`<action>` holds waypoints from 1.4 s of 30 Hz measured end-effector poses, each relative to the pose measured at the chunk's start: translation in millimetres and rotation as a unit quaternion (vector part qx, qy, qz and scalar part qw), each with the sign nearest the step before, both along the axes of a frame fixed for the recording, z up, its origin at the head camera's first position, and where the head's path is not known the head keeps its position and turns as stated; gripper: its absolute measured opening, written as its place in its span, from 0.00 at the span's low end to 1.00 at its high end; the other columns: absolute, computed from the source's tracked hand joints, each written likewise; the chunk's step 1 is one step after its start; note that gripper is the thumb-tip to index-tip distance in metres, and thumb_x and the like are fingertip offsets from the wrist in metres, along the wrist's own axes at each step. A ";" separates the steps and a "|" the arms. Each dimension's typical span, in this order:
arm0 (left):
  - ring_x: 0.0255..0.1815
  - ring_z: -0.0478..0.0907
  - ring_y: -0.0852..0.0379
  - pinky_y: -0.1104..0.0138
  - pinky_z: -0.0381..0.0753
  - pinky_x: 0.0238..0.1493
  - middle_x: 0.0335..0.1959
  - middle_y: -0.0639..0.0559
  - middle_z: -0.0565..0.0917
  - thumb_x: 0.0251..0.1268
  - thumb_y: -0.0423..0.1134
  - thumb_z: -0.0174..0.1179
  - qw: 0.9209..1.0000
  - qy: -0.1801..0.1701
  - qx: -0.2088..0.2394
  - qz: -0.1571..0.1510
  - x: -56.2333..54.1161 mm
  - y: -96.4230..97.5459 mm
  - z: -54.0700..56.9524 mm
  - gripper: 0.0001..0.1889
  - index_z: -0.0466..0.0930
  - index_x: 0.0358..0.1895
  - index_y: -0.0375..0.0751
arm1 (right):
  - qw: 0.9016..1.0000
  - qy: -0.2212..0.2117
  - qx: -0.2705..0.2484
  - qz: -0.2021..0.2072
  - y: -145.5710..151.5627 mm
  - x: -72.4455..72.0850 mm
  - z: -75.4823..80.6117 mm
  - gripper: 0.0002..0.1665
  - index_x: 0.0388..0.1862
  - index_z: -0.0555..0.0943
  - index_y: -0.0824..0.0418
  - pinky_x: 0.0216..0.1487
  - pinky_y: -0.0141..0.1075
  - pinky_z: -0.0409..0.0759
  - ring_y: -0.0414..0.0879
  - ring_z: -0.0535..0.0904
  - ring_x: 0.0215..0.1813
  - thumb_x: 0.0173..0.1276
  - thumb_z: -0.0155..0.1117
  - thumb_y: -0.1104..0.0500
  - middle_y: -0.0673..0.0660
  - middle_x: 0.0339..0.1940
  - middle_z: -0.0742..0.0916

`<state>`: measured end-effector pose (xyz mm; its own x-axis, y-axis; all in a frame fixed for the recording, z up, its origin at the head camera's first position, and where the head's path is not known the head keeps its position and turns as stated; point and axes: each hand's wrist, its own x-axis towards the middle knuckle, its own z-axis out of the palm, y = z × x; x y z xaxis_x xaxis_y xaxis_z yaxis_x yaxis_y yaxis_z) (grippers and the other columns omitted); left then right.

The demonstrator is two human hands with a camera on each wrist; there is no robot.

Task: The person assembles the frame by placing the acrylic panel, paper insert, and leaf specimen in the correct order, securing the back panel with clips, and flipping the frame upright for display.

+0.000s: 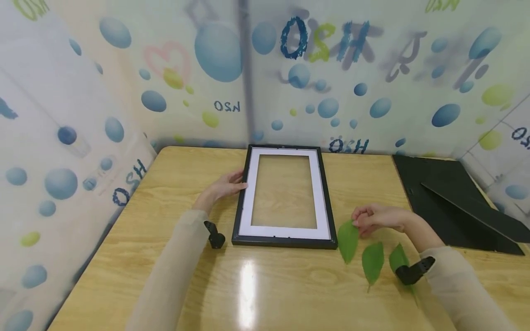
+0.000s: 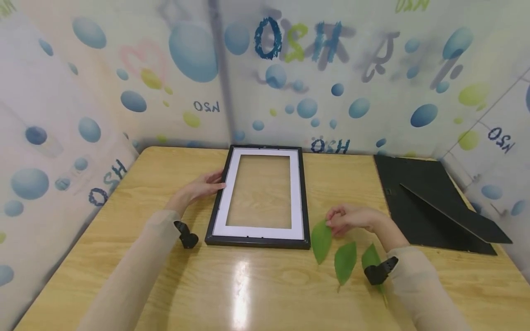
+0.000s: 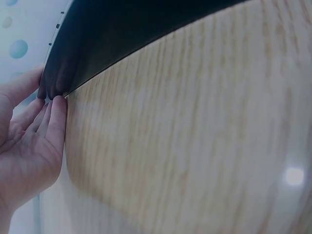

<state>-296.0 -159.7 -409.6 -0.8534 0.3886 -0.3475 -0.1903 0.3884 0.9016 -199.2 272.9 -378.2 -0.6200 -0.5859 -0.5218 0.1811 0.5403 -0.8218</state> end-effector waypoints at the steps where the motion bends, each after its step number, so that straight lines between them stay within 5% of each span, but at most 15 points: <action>1: 0.75 0.44 0.50 0.57 0.55 0.72 0.75 0.46 0.45 0.66 0.38 0.52 1.000 -0.001 -0.001 0.001 -0.1 0.1 -0.3 0.37 0.41 0.73 0.43 | 1.000 -0.003 -0.008 -0.005 1.0 -1.4 0.2 0.09 0.41 0.70 0.64 0.46 0.40 0.82 0.43 0.82 0.37 0.68 0.53 0.59 0.49 0.29 0.81; 11: 0.75 0.45 0.49 0.58 0.54 0.72 0.75 0.46 0.46 0.66 0.38 0.52 1.000 0.012 0.003 -0.001 -0.4 -0.7 -3.9 0.37 0.41 0.73 0.42 | 0.998 0.005 -0.030 -0.048 3.7 -18.6 14.6 0.09 0.43 0.67 0.61 0.49 0.41 0.81 0.39 0.79 0.37 0.69 0.52 0.58 0.46 0.30 0.79; 20: 0.75 0.45 0.49 0.57 0.55 0.72 0.74 0.45 0.46 0.66 0.38 0.52 1.000 0.014 0.000 0.007 -4.1 -1.4 -0.1 0.37 0.42 0.73 0.41 | 0.997 0.039 -0.012 -0.068 -19.3 -50.7 31.5 0.14 0.48 0.65 0.64 0.54 0.43 0.79 0.36 0.80 0.41 0.70 0.50 0.57 0.43 0.35 0.82; 33: 0.75 0.45 0.48 0.56 0.56 0.71 0.74 0.43 0.46 0.66 0.36 0.52 1.000 -0.001 0.003 0.009 -2.9 -0.9 -3.9 0.36 0.42 0.72 0.40 | 0.989 0.037 -0.043 -0.135 -89.1 -106.1 25.0 0.23 0.60 0.59 0.71 0.50 0.35 0.80 0.34 0.80 0.35 0.72 0.47 0.59 0.43 0.32 0.80; 42: 0.74 0.46 0.49 0.57 0.57 0.71 0.74 0.43 0.47 0.66 0.35 0.52 1.000 -0.005 0.001 0.014 -1.4 -0.3 -2.5 0.36 0.43 0.72 0.39 | 0.986 0.033 -0.032 -0.159 -125.5 -130.9 21.0 0.26 0.63 0.59 0.73 0.55 0.40 0.78 0.34 0.79 0.32 0.71 0.48 0.62 0.43 0.28 0.80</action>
